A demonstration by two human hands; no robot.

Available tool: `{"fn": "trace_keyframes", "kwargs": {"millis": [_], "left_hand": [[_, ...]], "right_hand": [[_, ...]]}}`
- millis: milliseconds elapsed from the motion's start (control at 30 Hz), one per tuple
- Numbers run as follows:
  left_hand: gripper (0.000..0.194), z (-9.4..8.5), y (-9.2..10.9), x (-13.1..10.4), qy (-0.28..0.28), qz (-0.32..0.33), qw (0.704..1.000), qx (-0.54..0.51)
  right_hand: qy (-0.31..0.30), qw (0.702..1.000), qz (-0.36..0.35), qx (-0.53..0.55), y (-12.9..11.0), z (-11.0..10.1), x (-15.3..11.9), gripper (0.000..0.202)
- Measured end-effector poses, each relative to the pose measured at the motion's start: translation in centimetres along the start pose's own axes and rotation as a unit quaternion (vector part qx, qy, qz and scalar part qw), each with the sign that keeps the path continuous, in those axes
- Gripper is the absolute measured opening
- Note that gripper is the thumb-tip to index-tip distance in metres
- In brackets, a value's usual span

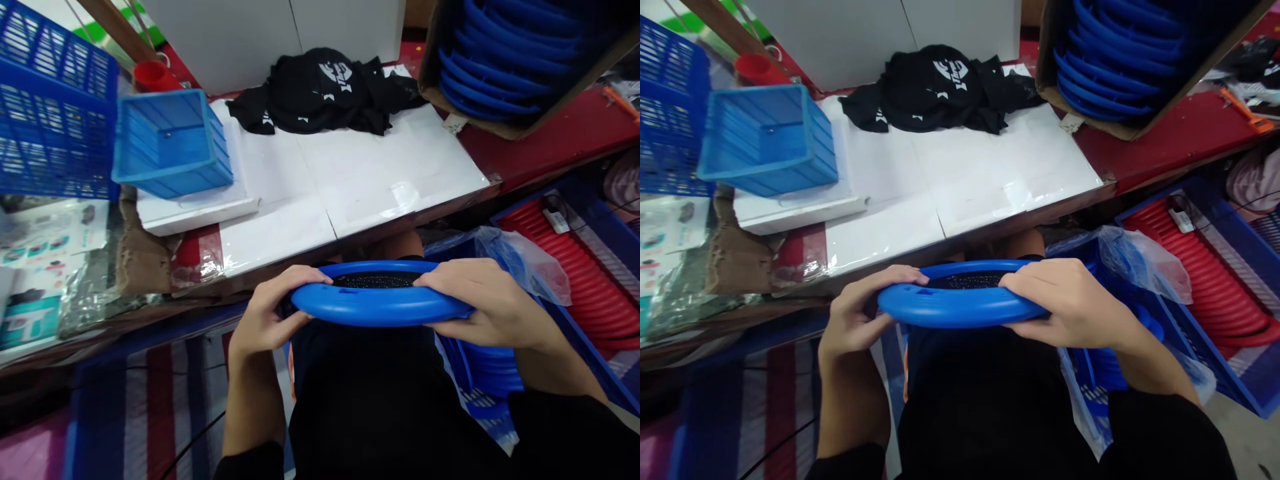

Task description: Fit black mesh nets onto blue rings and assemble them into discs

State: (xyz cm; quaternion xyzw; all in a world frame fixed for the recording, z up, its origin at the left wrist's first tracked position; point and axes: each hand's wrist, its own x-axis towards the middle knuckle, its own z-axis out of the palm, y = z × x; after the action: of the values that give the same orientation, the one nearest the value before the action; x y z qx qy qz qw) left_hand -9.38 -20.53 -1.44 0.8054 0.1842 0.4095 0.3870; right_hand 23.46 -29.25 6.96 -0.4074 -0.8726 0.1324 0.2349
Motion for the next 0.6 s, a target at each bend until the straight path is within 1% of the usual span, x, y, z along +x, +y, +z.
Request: {"fn": "trace_keyframes", "kwargs": {"millis": [33, 67, 133, 200, 233, 333, 433, 533, 600], "left_hand": [[0.040, 0.1, 1.1, 0.5, -0.031, -0.017, 0.998, 0.044], [0.042, 0.2, 2.2, 1.0, -0.064, -0.014, 0.994, 0.085], [0.046, 0.8, 4.0, 2.2, -0.119, 0.019, 0.983, 0.135], [0.045, 1.6, 4.8, 3.1, -0.143, 0.050, 0.975, 0.161], [0.043, 2.0, 4.8, 3.4, -0.142, 0.060, 0.973, 0.171], [0.041, 3.0, 4.6, 3.6, -0.106, 0.087, 0.972, 0.191], [0.044, 3.2, 4.6, 3.3, -0.085, 0.098, 0.974, 0.186], [0.045, 2.1, 4.2, 2.6, -0.083, 0.076, 0.982, 0.149], [0.043, 0.8, 2.9, 1.8, -0.066, 0.060, 0.991, 0.099]], "right_hand": [[-0.006, 1.000, 0.003, -0.003, 0.0, 0.1, 0.1, 0.025], [-0.015, 1.000, 0.000, -0.008, 0.0, 0.3, 0.3, 0.024], [-0.034, 0.999, -0.011, -0.025, 0.1, 0.6, 0.6, 0.024], [-0.039, 0.998, -0.023, -0.044, 0.1, 0.9, 0.9, 0.024], [-0.036, 0.998, -0.024, -0.053, 0.0, 1.0, 1.0, 0.025], [-0.022, 0.997, -0.022, -0.070, 0.0, 1.1, 1.1, 0.024], [-0.013, 0.998, -0.027, -0.059, 0.3, 1.0, 0.8, 0.028], [-0.007, 0.999, -0.021, -0.025, 1.7, 0.7, -0.1, 0.040], [-0.012, 1.000, 0.002, 0.009, 3.1, 0.5, -0.9, 0.047]]}}
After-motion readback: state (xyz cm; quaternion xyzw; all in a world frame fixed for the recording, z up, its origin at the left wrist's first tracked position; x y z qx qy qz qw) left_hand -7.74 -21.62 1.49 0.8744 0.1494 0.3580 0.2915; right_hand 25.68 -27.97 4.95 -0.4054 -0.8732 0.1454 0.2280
